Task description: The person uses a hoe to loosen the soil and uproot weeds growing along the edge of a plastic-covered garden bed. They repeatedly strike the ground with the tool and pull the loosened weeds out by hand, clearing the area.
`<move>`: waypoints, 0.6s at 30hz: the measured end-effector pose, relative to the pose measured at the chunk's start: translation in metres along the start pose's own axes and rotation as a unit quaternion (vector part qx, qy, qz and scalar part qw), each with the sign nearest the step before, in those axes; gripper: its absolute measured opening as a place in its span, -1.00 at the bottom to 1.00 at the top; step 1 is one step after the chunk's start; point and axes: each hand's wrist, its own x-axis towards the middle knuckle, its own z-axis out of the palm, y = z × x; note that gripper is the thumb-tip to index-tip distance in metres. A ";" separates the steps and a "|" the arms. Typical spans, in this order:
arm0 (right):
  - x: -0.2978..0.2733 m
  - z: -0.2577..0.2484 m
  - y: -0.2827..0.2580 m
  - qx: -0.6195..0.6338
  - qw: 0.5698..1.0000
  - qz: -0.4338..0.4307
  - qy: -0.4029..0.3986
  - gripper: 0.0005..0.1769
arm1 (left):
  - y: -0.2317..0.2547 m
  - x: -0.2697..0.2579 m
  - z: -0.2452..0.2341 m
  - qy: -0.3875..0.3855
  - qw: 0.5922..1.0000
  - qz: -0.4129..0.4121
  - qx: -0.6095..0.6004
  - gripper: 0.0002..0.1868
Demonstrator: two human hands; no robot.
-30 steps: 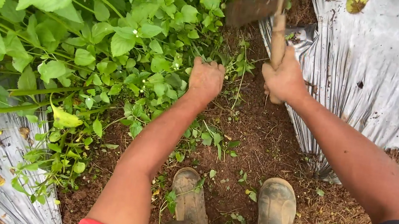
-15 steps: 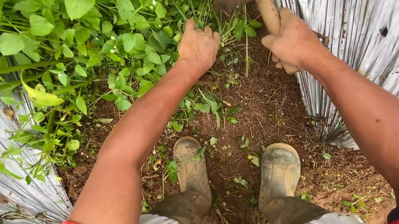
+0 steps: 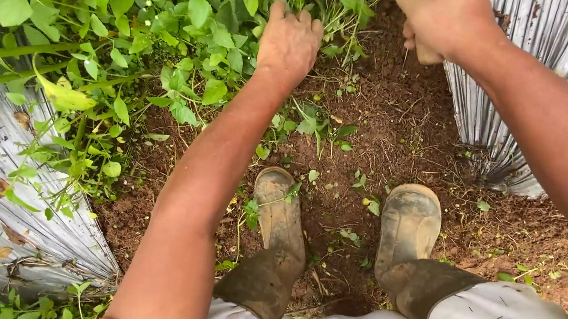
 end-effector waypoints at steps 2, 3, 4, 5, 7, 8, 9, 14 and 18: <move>0.000 0.005 0.007 0.030 0.999 -0.021 0.032 -0.95 | 0.003 0.005 0.001 0.012 1.000 -0.011 0.003 -0.71; -0.002 0.011 0.011 0.058 0.996 -0.037 0.056 -0.49 | 0.008 0.003 0.007 0.015 1.000 -0.019 0.001 -0.64; -0.007 0.014 0.018 0.057 0.996 -0.035 0.053 -0.49 | 0.009 -0.001 0.009 0.012 1.000 -0.017 -0.001 -0.64; -0.008 0.014 0.022 0.037 0.998 0.029 -0.036 -0.87 | 0.008 -0.001 0.009 0.016 0.999 -0.008 0.036 -0.58; -0.014 0.010 0.021 0.010 0.988 0.092 -0.126 -0.60 | 0.009 -0.005 0.013 0.020 0.997 -0.001 0.068 -0.51; -0.019 0.007 0.017 -0.006 0.991 0.087 -0.100 -0.55 | 0.012 -0.009 0.017 0.017 0.998 0.012 0.064 -0.56; -0.025 0.007 0.013 -0.019 0.994 0.081 -0.078 -0.50 | 0.013 -0.016 0.023 0.010 0.998 0.026 0.063 -0.61; -0.017 0.011 0.023 0.027 0.997 -0.060 0.036 -0.57 | 0.015 -0.026 0.025 0.026 0.995 0.031 0.091 -0.54; -0.041 0.026 0.019 0.017 0.988 0.069 -0.140 -0.27 | 0.017 -0.047 0.032 0.031 0.991 0.061 0.111 -0.53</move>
